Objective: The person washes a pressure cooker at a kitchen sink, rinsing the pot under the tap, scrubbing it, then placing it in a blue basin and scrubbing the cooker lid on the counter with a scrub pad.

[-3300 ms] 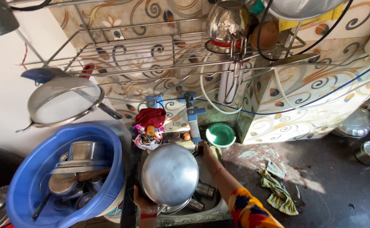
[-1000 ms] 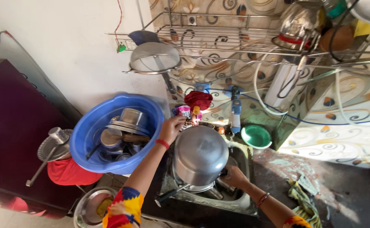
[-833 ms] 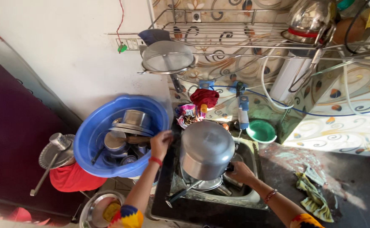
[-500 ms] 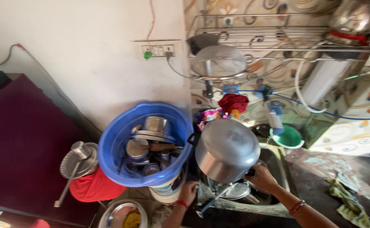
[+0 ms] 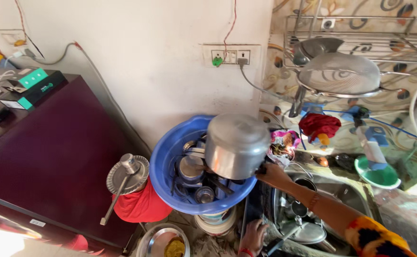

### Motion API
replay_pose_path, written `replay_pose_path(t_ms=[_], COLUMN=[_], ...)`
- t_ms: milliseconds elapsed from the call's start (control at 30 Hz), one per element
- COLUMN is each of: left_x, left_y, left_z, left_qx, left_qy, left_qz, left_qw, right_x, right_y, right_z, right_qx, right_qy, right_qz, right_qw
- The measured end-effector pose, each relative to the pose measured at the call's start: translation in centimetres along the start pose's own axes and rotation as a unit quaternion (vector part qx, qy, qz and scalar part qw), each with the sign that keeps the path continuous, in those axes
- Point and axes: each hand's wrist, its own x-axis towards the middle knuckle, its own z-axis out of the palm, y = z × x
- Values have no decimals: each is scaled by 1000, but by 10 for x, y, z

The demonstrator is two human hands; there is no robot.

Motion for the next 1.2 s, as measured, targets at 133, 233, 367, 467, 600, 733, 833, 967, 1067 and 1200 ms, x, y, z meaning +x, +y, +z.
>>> replay_pose_path(t_ms=[133, 233, 367, 467, 600, 733, 833, 967, 1067, 1200], left_x=[8, 7, 9, 6, 9, 9, 8, 13, 11, 14], left_y=[0, 1, 3, 0, -5, -6, -6, -2, 0, -1], left_z=[-5, -6, -5, -5, -3, -3, -4, -5, -8, -5], left_qx=[-1, 33, 14, 1, 18, 6, -8, -5, 34, 42], left_qy=[-25, 17, 20, 1, -30, -57, -58, -30, -25, 0], left_qz=[4, 39, 10, 3, 13, -14, -30, -12, -21, 15], left_qw=[1000, 999, 1000, 1000, 999, 998, 998, 999, 999, 999], right_x=[51, 75, 84, 80, 73, 60, 53, 62, 69, 48], right_y=[-41, -63, -88, -103, -119, -130, -128, -117, -121, -117], right_z=[36, 62, 83, 90, 91, 100, 110, 116, 124, 114], right_qx=[-6, -47, -51, -46, -65, -110, -120, -144, -131, -202], right_qy=[-33, -49, -60, -58, -52, -40, -30, -52, -92, -78], right_qz=[26, 1, -31, -41, -66, -87, -88, -74, -49, -41], right_qw=[999, 998, 996, 996, 994, 989, 988, 985, 986, 976])
